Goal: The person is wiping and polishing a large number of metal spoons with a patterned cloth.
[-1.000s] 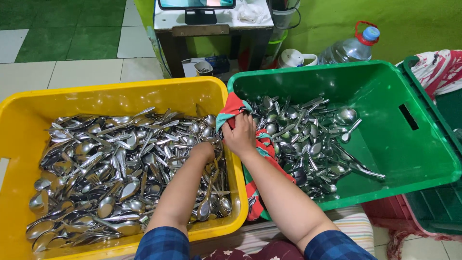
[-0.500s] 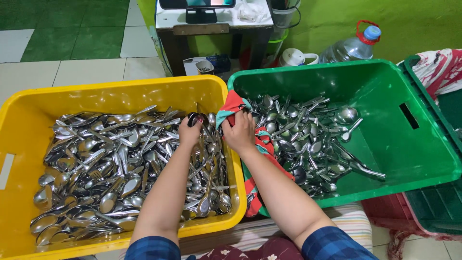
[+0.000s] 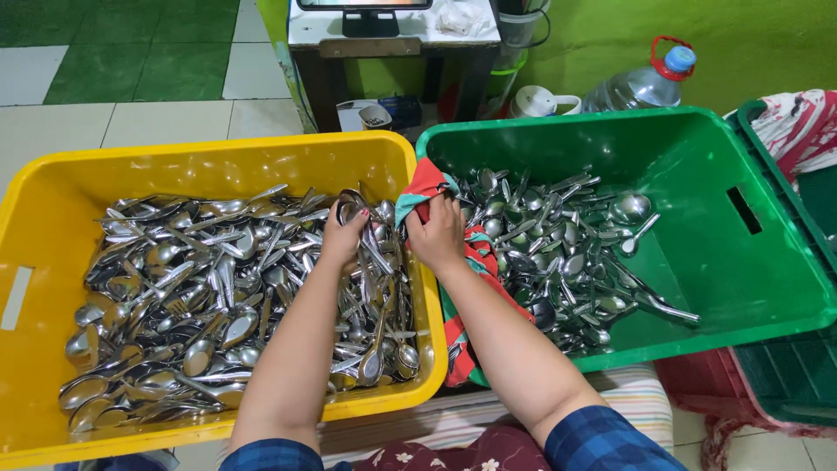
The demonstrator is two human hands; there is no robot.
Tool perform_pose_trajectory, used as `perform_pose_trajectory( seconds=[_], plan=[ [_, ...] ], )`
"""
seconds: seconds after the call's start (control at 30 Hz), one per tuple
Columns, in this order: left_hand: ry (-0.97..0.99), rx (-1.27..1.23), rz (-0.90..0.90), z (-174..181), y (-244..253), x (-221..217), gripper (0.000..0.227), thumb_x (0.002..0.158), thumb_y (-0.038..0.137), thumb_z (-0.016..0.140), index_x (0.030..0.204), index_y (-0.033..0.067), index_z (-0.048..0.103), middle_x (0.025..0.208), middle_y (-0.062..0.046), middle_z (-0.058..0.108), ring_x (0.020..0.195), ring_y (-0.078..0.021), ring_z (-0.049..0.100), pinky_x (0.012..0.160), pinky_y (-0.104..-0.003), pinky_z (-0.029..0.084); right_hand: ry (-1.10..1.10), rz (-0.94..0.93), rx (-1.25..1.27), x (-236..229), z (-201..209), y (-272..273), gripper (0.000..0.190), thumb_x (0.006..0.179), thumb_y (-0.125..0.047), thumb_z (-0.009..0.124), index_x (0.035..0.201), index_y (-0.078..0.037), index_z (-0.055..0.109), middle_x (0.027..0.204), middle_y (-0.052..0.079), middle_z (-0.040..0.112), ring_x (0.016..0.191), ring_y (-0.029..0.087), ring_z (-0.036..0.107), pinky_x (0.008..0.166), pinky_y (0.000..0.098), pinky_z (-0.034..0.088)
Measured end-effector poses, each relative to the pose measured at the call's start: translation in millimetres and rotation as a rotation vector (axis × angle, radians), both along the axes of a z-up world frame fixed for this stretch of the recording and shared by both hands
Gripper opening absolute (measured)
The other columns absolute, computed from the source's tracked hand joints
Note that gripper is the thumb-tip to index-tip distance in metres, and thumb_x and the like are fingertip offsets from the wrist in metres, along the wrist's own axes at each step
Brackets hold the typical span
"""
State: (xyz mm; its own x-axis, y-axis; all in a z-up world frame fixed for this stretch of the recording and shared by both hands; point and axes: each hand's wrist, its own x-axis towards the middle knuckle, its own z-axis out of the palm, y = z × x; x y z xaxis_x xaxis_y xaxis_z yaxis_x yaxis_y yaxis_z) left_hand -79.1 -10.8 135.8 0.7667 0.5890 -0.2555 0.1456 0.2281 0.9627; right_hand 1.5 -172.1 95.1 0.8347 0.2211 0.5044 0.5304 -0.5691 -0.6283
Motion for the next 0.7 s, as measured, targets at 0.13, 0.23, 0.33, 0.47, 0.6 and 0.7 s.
perform_pose_trajectory(
  seconds=[0.13, 0.23, 0.33, 0.47, 0.6, 0.7],
  plan=[
    [-0.124, -0.51, 0.058, -61, 30, 18, 0.05, 0.081, 0.0, 0.081, 0.125, 0.0081, 0.058, 0.105, -0.013, 0.07, 0.085, -0.0347, 0.076, 0.075, -0.05, 0.067, 0.013, -0.011, -0.001, 2, 0, 0, 0.042, 0.089, -0.035, 0.064, 0.123, -0.011, 0.06, 0.112, 0.016, 0.065, 0.11, 0.043, 0.06, 0.095, 0.0571, 0.048],
    [-0.189, -0.705, 0.04, -92, 45, 19, 0.042, 0.079, -0.007, 0.079, 0.113, 0.0128, 0.065, 0.102, -0.011, 0.074, 0.089, -0.0369, 0.077, 0.081, -0.053, 0.066, 0.029, -0.011, 0.006, -2, 5, 0, 0.042, 0.087, -0.035, 0.066, 0.123, -0.013, 0.06, 0.112, 0.014, 0.065, 0.109, 0.042, 0.06, 0.095, 0.0572, 0.048],
    [-0.133, -0.902, -0.032, -48, 38, -10, 0.024, 0.081, -0.01, 0.07, 0.1, 0.0025, 0.064, 0.094, -0.01, 0.075, 0.091, -0.0357, 0.076, 0.08, -0.045, 0.065, -0.044, -0.011, 0.01, -5, 9, -1, 0.041, 0.088, -0.033, 0.066, 0.122, -0.01, 0.06, 0.109, 0.018, 0.064, 0.106, 0.045, 0.06, 0.092, 0.0599, 0.048],
    [-0.153, -0.74, -0.005, -45, 59, -20, 0.035, 0.075, -0.01, 0.074, 0.102, 0.0113, 0.068, 0.088, -0.005, 0.072, 0.073, -0.0283, 0.074, 0.065, -0.043, 0.064, -0.047, -0.005, 0.035, -4, 14, -2, 0.039, 0.091, -0.035, 0.065, 0.123, -0.013, 0.059, 0.113, 0.015, 0.064, 0.108, 0.044, 0.061, 0.092, 0.0591, 0.049],
    [-0.164, -0.603, 0.063, -31, 63, -33, 0.042, 0.08, -0.007, 0.077, 0.114, 0.0134, 0.065, 0.086, -0.005, 0.063, 0.074, -0.0259, 0.073, 0.065, -0.048, 0.066, -0.021, 0.015, 0.065, -2, 15, -3, 0.038, 0.094, -0.036, 0.064, 0.125, -0.014, 0.057, 0.116, 0.013, 0.064, 0.111, 0.044, 0.06, 0.093, 0.0591, 0.049],
    [-0.012, -0.358, 0.062, -106, 91, -19, 0.026, 0.087, 0.012, 0.079, 0.11, 0.0148, 0.067, 0.085, -0.008, 0.064, 0.072, -0.0285, 0.075, 0.056, -0.05, 0.067, -0.058, 0.028, 0.068, -4, 22, -4, 0.036, 0.094, -0.034, 0.064, 0.122, -0.011, 0.058, 0.112, 0.017, 0.064, 0.109, 0.047, 0.06, 0.091, 0.06, 0.049]
  ],
)
